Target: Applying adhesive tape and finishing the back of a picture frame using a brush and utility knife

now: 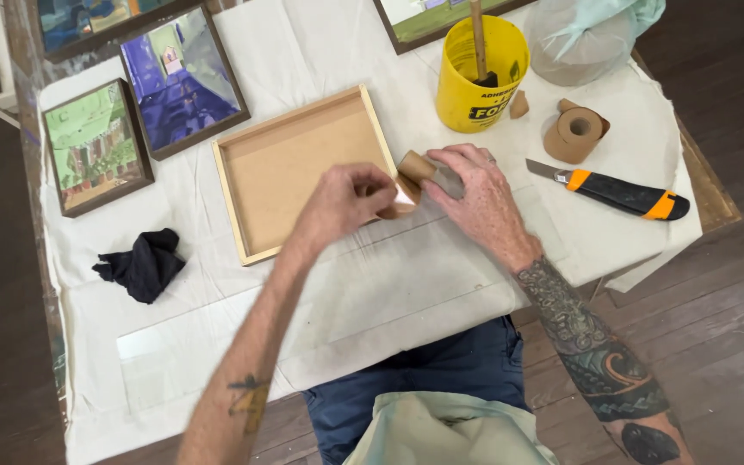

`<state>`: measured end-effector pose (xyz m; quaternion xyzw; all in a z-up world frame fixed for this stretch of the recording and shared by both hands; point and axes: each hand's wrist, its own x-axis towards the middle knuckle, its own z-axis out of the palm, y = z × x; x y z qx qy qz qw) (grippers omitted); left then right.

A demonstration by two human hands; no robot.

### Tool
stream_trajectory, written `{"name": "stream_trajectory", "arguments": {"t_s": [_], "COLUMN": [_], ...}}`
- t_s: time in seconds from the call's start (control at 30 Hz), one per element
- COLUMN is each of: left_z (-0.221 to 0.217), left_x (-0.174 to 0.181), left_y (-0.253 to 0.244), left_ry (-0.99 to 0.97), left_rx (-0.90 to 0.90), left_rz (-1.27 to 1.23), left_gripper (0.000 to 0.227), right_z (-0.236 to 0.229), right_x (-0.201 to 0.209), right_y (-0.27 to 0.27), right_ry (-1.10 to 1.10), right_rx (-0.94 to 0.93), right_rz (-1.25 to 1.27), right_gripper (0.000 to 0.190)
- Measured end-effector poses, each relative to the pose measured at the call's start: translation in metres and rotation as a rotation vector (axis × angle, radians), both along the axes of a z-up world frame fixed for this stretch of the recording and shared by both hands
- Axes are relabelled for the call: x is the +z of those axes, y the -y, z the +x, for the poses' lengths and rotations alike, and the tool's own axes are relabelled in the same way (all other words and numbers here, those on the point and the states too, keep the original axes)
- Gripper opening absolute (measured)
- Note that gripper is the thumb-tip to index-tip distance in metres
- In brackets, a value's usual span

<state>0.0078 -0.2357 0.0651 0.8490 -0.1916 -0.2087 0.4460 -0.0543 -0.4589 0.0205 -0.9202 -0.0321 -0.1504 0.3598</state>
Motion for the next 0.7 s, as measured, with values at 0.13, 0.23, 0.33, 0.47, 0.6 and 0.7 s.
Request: {"name": "stream_trajectory", "arguments": {"t_s": [0.13, 0.23, 0.33, 0.47, 0.6, 0.7], "left_z": [-0.03, -0.063, -0.085, -0.091, -0.083, -0.07], "left_x": [-0.052, -0.056, -0.049, -0.024, -0.007, -0.026], "left_y": [0.011, 0.025, 0.044, 0.052, 0.056, 0.061], "left_ry": [-0.058, -0.092, -0.119, 0.021, 0.123, 0.052], "left_rx": [0.156, 0.296, 0.421, 0.432, 0.338, 0.354], "left_rz": [-0.215, -0.344, -0.5, -0.397, -0.378, -0.398], "left_gripper": [0.026, 0.023, 0.016, 0.02, 0.027, 0.016], "right_z": [-0.022, -0.044, -0.057, -0.058, -0.052, -0.044], "right_x": [0.034, 0.037, 0.03, 0.021, 0.016, 0.001], "right_y": [-0.014, -0.018, -0.015, -0.005, 0.001, 0.006], "right_ry": [0.091, 0.084, 0.079, 0.002, -0.059, -0.063], "right_rx": [0.078, 0.101, 0.093, 0.029, 0.061, 0.052], "right_rz": [0.179, 0.343, 0.394, 0.499, 0.603, 0.67], "right_gripper": [0.019, 0.016, 0.028, 0.019, 0.017, 0.017]}}
